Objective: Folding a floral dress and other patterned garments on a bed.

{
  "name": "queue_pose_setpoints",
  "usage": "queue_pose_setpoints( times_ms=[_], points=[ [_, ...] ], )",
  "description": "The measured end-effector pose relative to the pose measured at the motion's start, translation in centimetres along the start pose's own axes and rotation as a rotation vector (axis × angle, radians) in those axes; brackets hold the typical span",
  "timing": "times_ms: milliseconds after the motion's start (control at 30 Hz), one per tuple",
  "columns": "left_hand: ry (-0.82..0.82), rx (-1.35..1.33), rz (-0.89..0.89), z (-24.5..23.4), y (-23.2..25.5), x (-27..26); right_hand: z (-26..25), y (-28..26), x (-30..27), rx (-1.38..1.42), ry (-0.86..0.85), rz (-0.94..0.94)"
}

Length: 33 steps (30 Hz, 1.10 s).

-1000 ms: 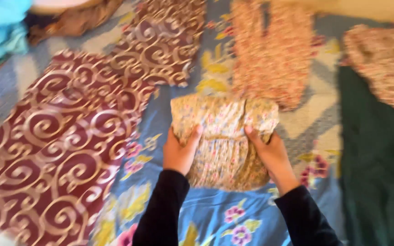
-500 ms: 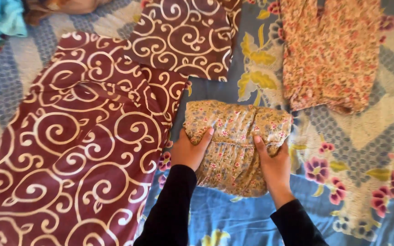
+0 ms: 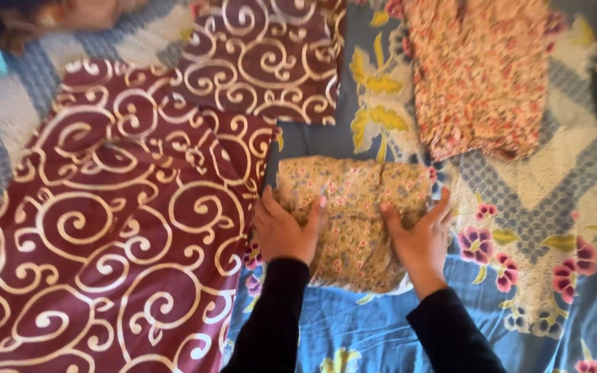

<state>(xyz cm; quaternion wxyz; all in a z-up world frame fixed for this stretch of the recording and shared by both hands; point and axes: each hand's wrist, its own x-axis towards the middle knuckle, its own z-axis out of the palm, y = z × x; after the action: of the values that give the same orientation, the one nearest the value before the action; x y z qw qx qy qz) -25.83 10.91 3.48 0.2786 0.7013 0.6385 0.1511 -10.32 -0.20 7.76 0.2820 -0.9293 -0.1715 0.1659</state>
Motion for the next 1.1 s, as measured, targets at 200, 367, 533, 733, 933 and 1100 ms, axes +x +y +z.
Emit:
queue_pose_setpoints(
  times_ms=[200,367,533,733,933,1100],
  points=[
    [0.047,0.149,0.459,1.6,1.2,-1.1,0.5,-1.5,-0.6,-0.263,-0.020,-0.479],
    [-0.029,0.227,0.462,3.1,0.6,-1.9,3.0,0.8,0.3,-0.328,-0.093,-0.546],
    [0.062,0.276,0.500,6.0,-0.6,-1.4,5.3,2.7,1.3,-0.377,-0.119,-0.545],
    [0.230,0.348,0.548,9.3,-2.4,-1.0,8.3,4.3,1.9,-0.426,-0.054,-0.574],
    [0.354,0.330,0.602,9.8,-2.6,-0.8,8.9,4.5,2.2,-0.443,-0.026,-0.574],
    [0.260,0.336,0.572,8.6,-1.8,-0.9,6.9,3.4,2.1,-0.456,-0.109,-0.512]
  ],
)
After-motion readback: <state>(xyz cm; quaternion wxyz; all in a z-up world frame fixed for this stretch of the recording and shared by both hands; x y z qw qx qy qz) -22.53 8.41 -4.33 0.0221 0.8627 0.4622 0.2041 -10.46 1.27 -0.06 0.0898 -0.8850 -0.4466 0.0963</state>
